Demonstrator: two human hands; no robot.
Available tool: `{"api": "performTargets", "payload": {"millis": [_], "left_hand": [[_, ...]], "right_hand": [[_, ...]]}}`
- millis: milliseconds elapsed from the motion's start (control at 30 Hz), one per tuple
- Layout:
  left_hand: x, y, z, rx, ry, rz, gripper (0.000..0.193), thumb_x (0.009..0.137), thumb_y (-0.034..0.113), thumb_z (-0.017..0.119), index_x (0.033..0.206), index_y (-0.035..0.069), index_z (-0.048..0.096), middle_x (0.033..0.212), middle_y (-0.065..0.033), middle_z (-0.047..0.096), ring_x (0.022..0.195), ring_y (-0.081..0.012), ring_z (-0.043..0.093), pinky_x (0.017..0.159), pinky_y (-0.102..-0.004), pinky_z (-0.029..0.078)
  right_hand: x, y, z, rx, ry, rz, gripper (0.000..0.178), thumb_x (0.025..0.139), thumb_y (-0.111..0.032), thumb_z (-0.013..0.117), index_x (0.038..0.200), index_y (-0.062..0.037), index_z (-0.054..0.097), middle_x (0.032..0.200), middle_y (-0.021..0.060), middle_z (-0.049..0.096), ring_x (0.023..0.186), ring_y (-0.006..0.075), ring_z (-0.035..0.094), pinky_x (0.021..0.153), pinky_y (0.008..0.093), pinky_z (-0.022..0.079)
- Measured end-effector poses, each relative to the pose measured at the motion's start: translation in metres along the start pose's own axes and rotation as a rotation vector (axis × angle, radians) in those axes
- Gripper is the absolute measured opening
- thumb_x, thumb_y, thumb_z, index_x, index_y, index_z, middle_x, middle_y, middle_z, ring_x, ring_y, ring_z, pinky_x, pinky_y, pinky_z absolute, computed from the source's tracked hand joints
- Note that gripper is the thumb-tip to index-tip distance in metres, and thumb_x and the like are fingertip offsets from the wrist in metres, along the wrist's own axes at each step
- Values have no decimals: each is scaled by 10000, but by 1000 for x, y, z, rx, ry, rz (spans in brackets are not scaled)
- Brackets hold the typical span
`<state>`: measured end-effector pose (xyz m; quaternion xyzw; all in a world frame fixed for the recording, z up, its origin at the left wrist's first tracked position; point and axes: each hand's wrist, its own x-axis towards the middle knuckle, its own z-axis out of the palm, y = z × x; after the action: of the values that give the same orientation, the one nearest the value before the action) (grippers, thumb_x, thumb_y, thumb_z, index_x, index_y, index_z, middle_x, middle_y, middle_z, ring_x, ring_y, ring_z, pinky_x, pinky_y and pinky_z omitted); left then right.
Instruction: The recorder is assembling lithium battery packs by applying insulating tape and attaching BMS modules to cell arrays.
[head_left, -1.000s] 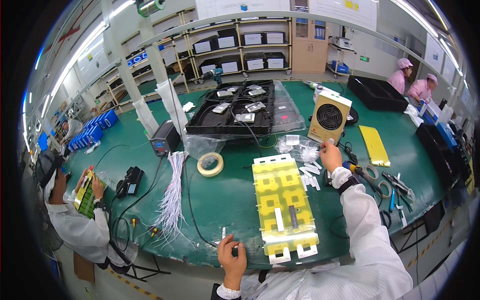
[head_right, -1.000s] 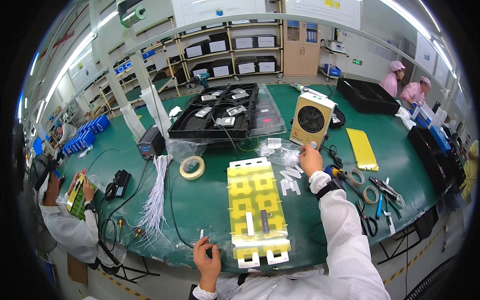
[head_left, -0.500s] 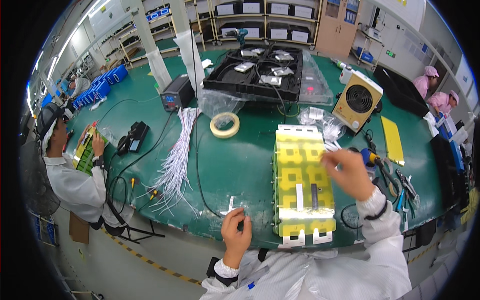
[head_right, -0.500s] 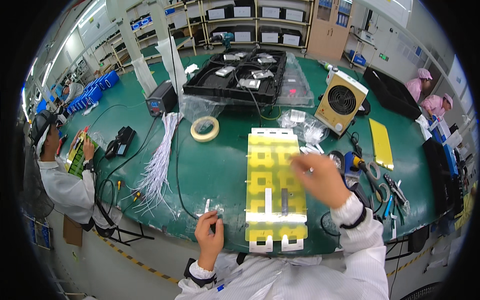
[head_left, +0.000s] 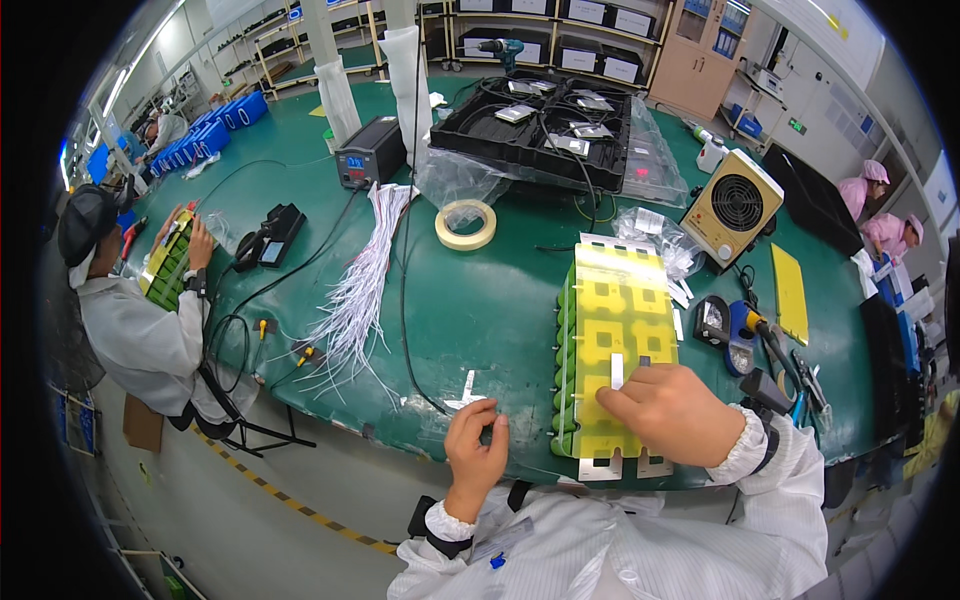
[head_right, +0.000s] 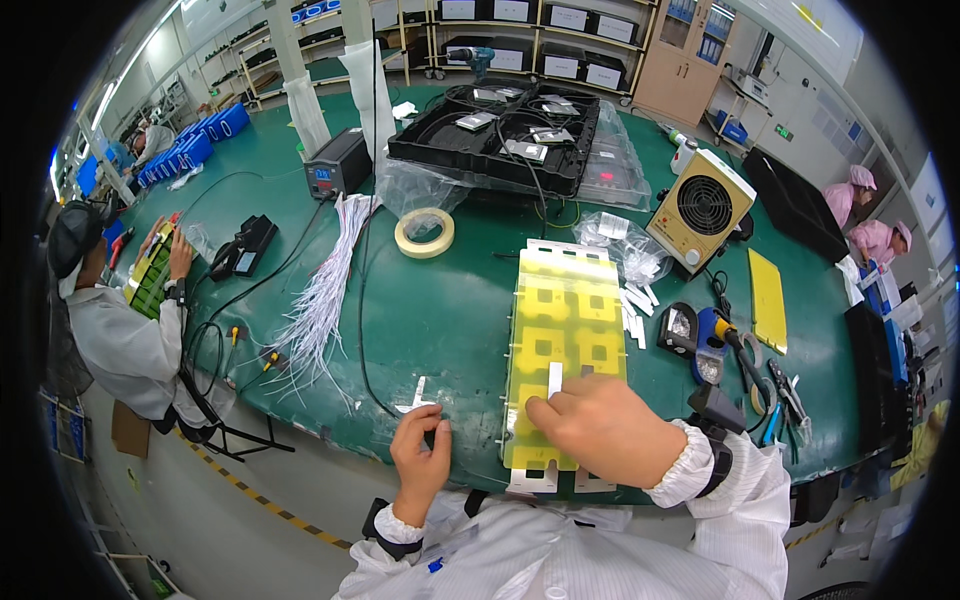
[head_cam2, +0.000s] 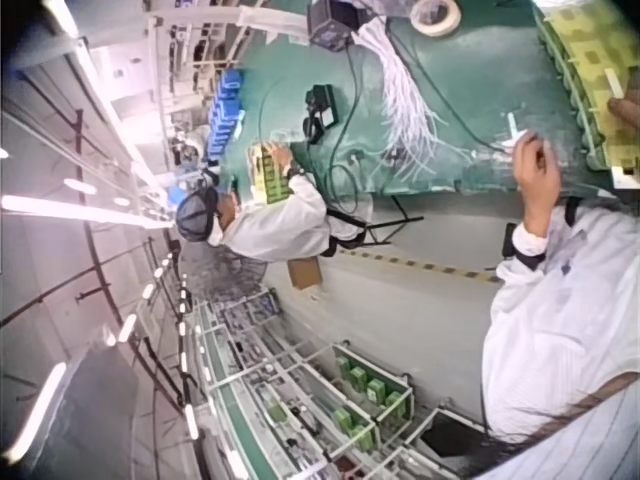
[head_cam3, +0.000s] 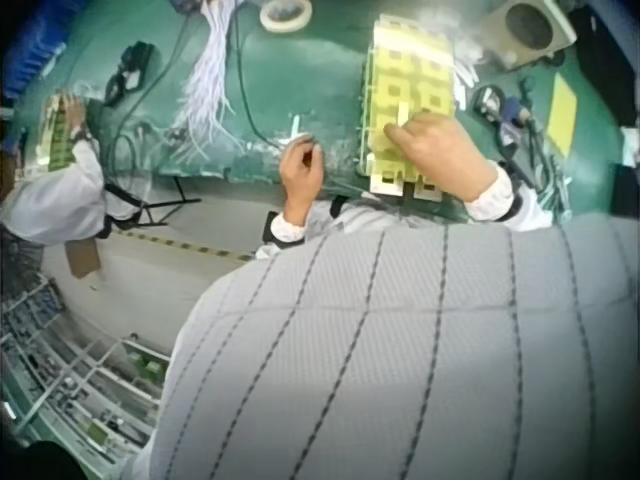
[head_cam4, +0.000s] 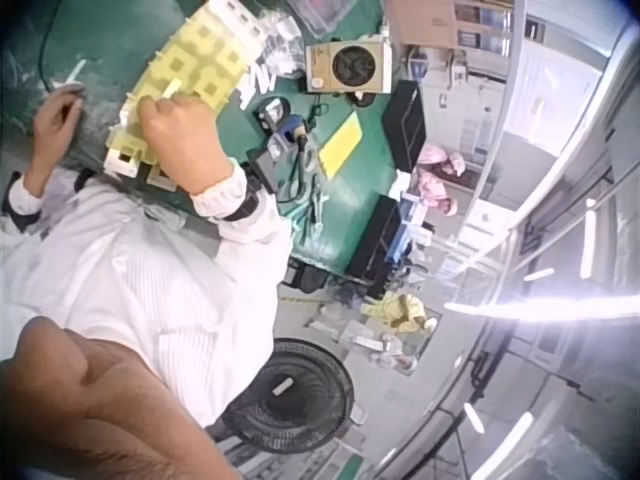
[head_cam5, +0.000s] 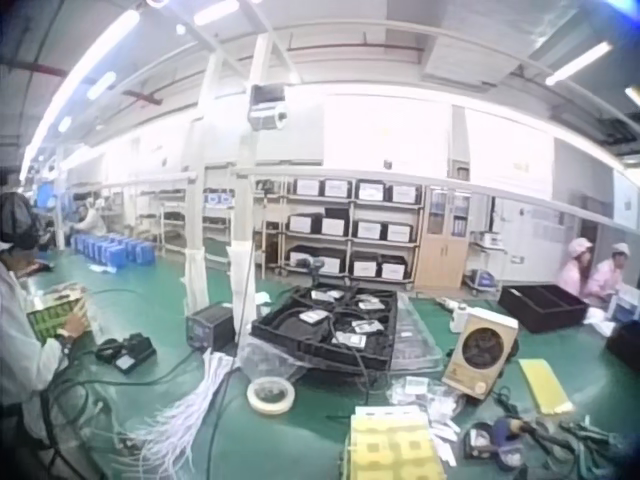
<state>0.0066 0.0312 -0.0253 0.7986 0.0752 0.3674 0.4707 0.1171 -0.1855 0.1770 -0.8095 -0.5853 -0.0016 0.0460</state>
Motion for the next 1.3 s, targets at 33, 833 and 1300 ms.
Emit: {"api": "performTargets", "payload": {"millis": [33, 833, 1300], "left_hand": [[0, 0, 0, -2, 3, -3, 91, 824, 11, 727, 853, -10, 643, 1005, -163, 709, 887, -308, 688, 774, -367, 541], [1, 0, -5, 38, -23, -65, 65, 846, 28, 706, 842, -9, 652, 1005, -168, 715, 896, -317, 690, 783, -376, 539], [1, -4, 0, 77, -30, -30, 97, 865, 58, 687, 812, -11, 645, 887, -160, 711, 811, -289, 682, 746, -378, 525]], "right_hand": [[3, -2, -1, -2, -4, -2, 200, 749, -101, 676, 912, -30, 584, 725, 66, 616, 724, 263, 643, 660, 383, 519], [2, 73, 6, 228, 341, 324, 186, 832, -47, 628, 1018, -37, 636, 856, 129, 679, 814, 328, 690, 682, 420, 538], [-64, 239, 94, 433, 862, 1101, 127, 768, -29, 656, 894, -10, 661, 805, 181, 702, 797, 335, 704, 743, 405, 544]]}}
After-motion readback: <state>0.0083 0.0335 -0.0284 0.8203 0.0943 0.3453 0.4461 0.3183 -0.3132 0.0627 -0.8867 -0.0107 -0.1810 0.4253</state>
